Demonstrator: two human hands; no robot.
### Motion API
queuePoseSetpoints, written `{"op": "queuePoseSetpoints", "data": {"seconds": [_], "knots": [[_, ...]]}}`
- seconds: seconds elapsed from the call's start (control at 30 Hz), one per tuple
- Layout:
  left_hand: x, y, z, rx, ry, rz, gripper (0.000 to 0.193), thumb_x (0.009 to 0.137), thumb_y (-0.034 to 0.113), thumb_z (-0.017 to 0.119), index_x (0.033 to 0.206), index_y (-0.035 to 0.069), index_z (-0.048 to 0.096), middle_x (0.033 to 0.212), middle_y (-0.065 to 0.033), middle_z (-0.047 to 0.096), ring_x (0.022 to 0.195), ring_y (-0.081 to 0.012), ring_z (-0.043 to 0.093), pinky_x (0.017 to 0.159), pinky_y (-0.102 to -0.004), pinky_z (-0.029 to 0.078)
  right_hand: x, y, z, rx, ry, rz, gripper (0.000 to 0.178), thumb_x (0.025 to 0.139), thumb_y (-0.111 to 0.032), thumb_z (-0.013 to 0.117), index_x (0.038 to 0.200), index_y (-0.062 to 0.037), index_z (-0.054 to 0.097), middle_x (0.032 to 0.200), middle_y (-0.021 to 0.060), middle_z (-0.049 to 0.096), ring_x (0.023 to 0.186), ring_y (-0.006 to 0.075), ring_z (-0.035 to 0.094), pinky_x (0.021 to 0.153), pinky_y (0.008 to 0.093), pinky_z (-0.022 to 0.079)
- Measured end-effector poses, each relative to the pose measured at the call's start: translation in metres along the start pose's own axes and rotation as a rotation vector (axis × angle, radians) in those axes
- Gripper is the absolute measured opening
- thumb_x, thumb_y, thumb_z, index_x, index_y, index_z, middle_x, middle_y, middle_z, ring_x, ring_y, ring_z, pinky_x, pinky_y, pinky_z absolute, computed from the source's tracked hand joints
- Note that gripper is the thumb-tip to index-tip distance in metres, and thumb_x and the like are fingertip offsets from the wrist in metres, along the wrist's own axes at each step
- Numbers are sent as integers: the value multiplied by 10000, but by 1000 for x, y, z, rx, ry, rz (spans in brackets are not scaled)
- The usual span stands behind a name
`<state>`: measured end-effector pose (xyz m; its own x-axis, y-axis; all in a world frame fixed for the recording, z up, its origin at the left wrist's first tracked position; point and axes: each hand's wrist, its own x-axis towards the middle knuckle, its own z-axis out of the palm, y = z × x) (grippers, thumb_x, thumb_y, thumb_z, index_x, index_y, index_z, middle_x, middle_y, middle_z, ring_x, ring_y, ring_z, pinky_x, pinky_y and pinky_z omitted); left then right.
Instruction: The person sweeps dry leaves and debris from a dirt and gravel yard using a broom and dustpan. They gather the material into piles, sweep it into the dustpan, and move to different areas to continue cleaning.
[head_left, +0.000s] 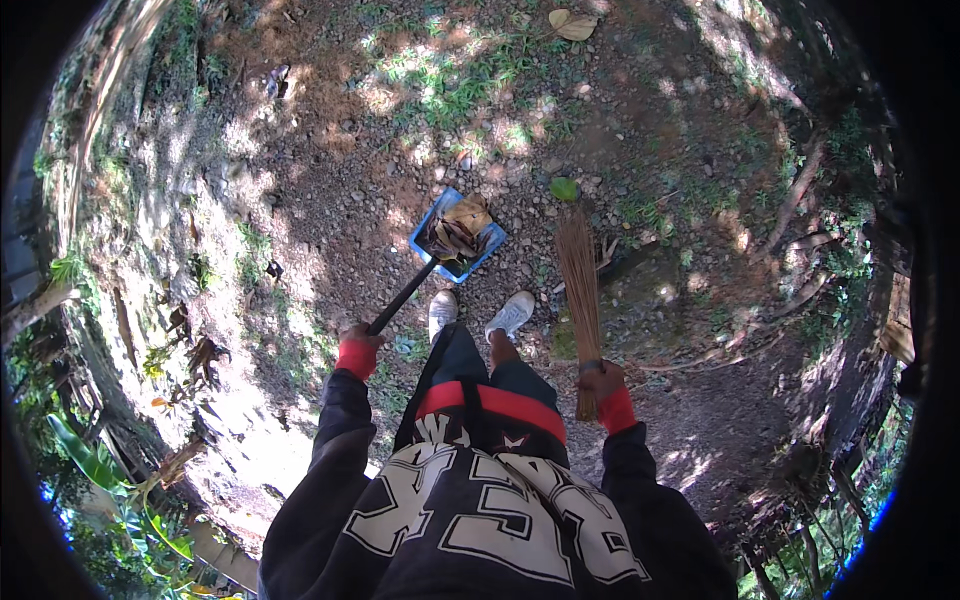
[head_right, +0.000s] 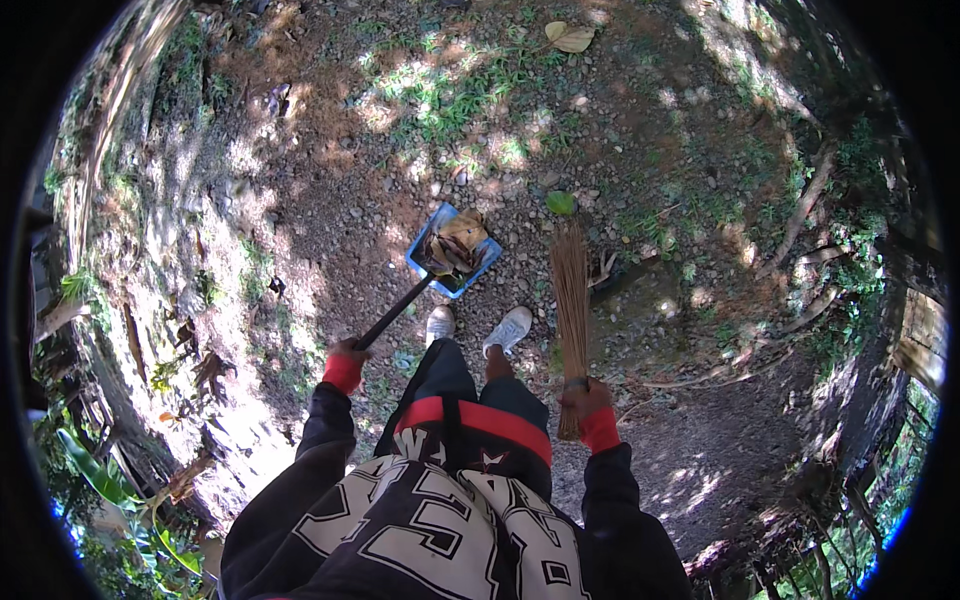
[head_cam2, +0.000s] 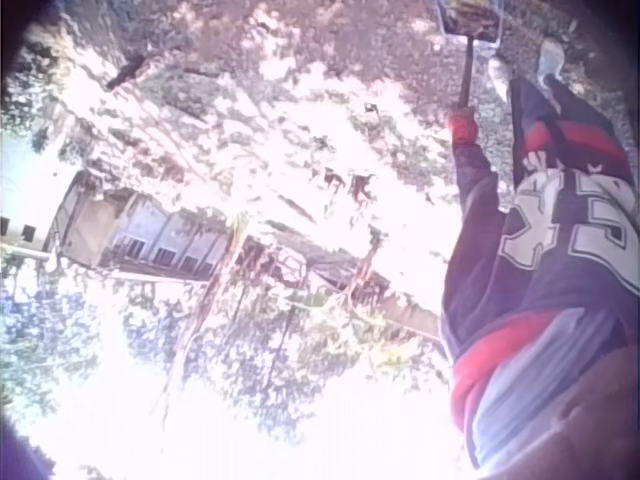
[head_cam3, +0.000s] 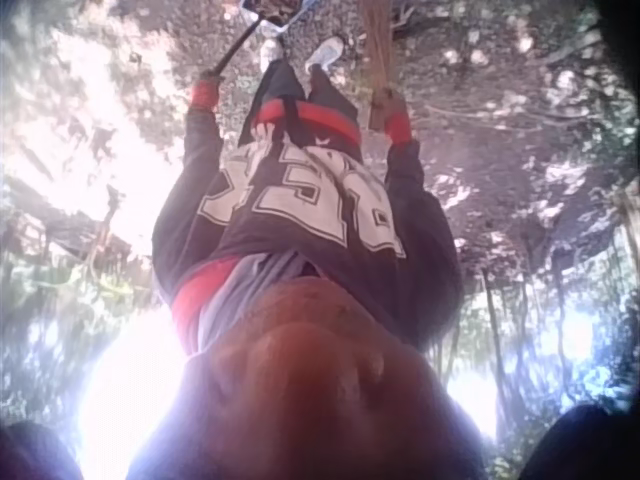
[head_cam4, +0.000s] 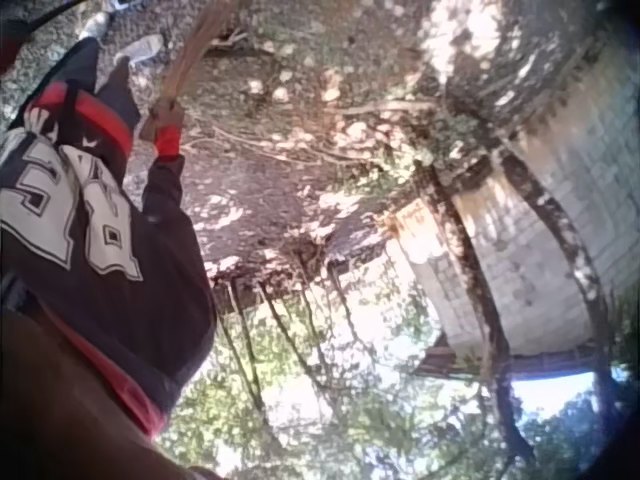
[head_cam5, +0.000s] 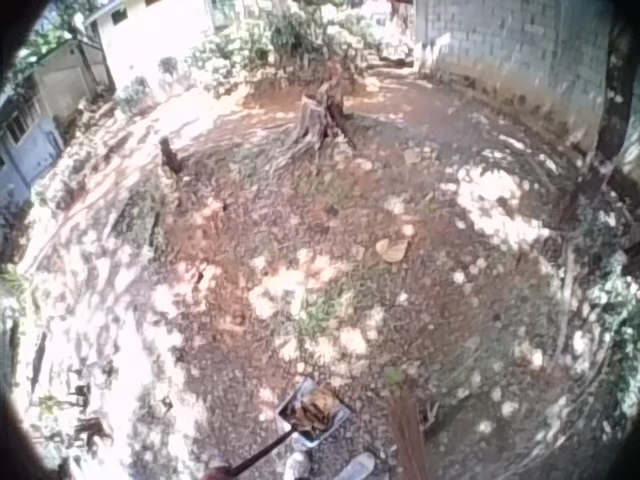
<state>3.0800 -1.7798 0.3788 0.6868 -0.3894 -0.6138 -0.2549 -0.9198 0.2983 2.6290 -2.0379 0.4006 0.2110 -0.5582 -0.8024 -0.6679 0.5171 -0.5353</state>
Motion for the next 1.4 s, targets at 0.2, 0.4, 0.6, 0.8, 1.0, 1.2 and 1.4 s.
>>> {"op": "queuePoseSetpoints", "data": {"seconds": [0.2, 0.4, 0.6, 0.8, 1.0, 1.2, 1.4], "knots": [[9, 67, -2, 173, -73, 39, 279, 701, 229, 630, 924, 67, 679, 769, -190, 641, 760, -337, 629, 706, -403, 490, 1, -37, 19, -206, -82, -105, 513, 528, -149, 747, 974, 27, 564, 809, 152, 619, 694, 271, 613, 649, 363, 501], [11, 63, 7, 236, -149, 26, 301, 709, 250, 608, 951, 81, 670, 858, -195, 642, 857, -343, 621, 776, -412, 495, 23, -69, 70, -412, -175, -72, 494, 554, -117, 721, 997, 24, 552, 858, 166, 615, 727, 305, 622, 676, 373, 504], [12, 59, 0, 300, -208, -47, 309, 727, 242, 584, 991, 99, 658, 908, -200, 641, 897, -343, 615, 806, -431, 486, 48, -87, 131, -658, -185, 19, 432, 587, -93, 652, 985, 54, 569, 874, 243, 631, 854, 368, 632, 716, 412, 514], [10, 50, -7, 269, -225, -100, 350, 715, 256, 591, 1017, 88, 646, 945, -195, 640, 923, -344, 612, 831, -424, 483, 58, -83, 161, -761, -175, 124, 399, 644, -135, 617, 1005, 32, 585, 982, 250, 614, 950, 374, 596, 810, 419, 491], [20, 29, -13, 254, -269, -81, 356, 712, 277, 596, 1002, 77, 652, 982, -207, 630, 969, -339, 598, 857, -422, 472, 60, -63, 179, -771, -182, 137, 428, 634, -137, 626, 1012, 54, 561, 969, 261, 613, 939, 383, 598, 801, 417, 497], [21, 7, -20, 223, -332, -28, 348, 717, 293, 606, 953, 42, 661, 932, -221, 635, 946, -345, 603, 855, -416, 469, 39, -75, 190, -752, -128, -22, 413, 630, -144, 630, 988, 50, 560, 922, 255, 619, 915, 378, 607, 775, 423, 502], [43, -14, -52, 112, -195, 63, 307, 710, 285, 628, 830, 5, 661, 850, -265, 614, 875, -395, 597, 782, -444, 467, -18, -104, 165, -631, -71, -66, 396, 653, -154, 617, 977, 60, 544, 936, 266, 609, 916, 385, 601, 782, 429, 494]]}}
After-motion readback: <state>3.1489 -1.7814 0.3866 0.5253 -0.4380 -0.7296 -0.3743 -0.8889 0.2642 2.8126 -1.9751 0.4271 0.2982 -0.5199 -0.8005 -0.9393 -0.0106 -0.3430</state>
